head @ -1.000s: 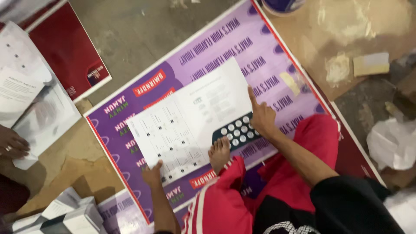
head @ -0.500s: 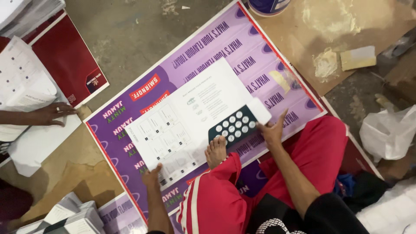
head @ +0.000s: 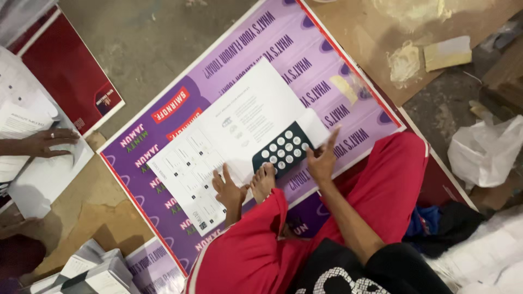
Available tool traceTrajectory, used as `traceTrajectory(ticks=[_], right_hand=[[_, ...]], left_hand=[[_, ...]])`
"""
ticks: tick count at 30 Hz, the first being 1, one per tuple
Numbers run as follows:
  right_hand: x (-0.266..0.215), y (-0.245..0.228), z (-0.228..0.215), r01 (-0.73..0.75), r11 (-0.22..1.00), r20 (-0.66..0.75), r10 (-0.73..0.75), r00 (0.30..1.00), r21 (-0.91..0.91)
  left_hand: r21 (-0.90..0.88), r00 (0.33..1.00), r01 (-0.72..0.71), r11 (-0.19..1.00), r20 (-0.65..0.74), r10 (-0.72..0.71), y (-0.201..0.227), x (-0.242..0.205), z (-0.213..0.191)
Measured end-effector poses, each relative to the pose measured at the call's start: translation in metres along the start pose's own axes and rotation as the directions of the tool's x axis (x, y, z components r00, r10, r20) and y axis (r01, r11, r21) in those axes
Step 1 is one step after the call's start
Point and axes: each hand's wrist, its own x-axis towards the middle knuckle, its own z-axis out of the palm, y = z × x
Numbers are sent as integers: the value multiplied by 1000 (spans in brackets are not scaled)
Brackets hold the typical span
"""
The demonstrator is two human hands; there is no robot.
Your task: The person sits on the floor and applies glue to the spine of a booklet using a small sponge. They then press the booklet onto a larger purple poster to adhere it. The person repeats this process, handling multiple booklets and smoothing them down.
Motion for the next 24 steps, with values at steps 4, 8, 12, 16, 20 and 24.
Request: traceTrajectory(ticks=[4, 8, 12, 16, 20, 24], right_hand=[[28, 7, -5, 2, 799, 78, -62, 995, 602], [2, 12, 16, 20, 999, -68, -23, 997, -48], [21, 5, 7, 151, 984, -122, -138, 983, 96], [-10, -6, 12, -100, 994, -45, 98, 994, -50], [15, -16, 1, -55, 996, -83, 61, 995, 74], [-3, -24, -14, -22, 987, 11, 24, 1000, -157]], left_hand=[[21, 999, -36, 999, 33, 36, -12, -2, -3], [8, 993, -113, 994, -34, 113, -22, 6, 0], [13, 998, -65, 998, 22, 65, -24, 5, 1], [-8, 998, -58, 998, -4, 58, -32, -5, 0], [-6, 998, -65, 998, -12, 65, -27, 2, -9], [-10, 998, -65, 998, 1, 65, -37, -19, -4]])
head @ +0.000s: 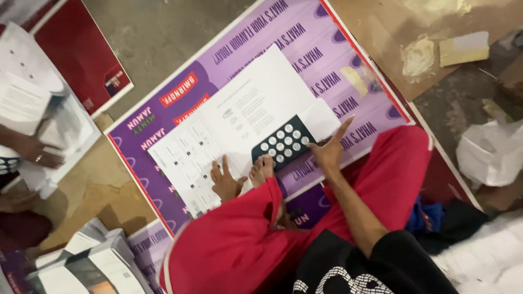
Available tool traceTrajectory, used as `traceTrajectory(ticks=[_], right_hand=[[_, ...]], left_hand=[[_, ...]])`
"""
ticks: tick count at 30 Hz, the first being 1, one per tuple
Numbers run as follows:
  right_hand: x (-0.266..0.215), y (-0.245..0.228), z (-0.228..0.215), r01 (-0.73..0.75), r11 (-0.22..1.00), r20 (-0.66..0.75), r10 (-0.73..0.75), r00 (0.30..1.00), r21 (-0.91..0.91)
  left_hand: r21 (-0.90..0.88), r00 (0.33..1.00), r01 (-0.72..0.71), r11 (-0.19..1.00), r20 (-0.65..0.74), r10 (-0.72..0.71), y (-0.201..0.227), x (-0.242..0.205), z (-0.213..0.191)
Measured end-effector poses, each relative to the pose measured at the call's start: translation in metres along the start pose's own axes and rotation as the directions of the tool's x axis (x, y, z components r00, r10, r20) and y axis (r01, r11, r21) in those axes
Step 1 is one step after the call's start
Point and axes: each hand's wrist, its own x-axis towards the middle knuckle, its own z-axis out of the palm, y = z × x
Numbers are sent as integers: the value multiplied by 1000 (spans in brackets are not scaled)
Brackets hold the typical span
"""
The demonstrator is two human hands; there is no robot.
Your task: The person sits on the floor and applies glue to the spine of a booklet using a small sponge. They then press the booklet onto a larger purple poster to adhere it. The person repeats this process, handling multiple booklets and smoothing them down.
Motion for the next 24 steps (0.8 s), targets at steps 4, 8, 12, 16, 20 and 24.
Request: traceTrajectory(ticks=[4, 8, 12, 16, 20, 24], right_hand=[[-23, 10, -86, 442, 820, 439, -267, 858, -364], [-92, 16, -162, 466, 870, 835, -371, 406, 160], [-119, 33, -152, 718, 688, 779, -390, 491, -108], [-103, 44, -134, 623, 730, 604, -371, 706, -280], [-93, 33, -98, 738, 541, 698, -340, 630, -403], [-112, 29, -96, 829, 400, 874, -121, 470, -391]], left_hand=[[-61, 999, -53, 997, 5, 53, 17, 13, 6], [-130, 1000, -21, 991, 8, 23, 8, -7, 18], [-170, 999, -35, 985, 2, 36, 13, -1, 20], [-189, 999, -37, 981, 2, 38, 13, -2, 18], [-203, 1000, -26, 979, -5, 26, 3, -9, 19], [-215, 999, -31, 976, -31, 25, -13, -3, 6]])
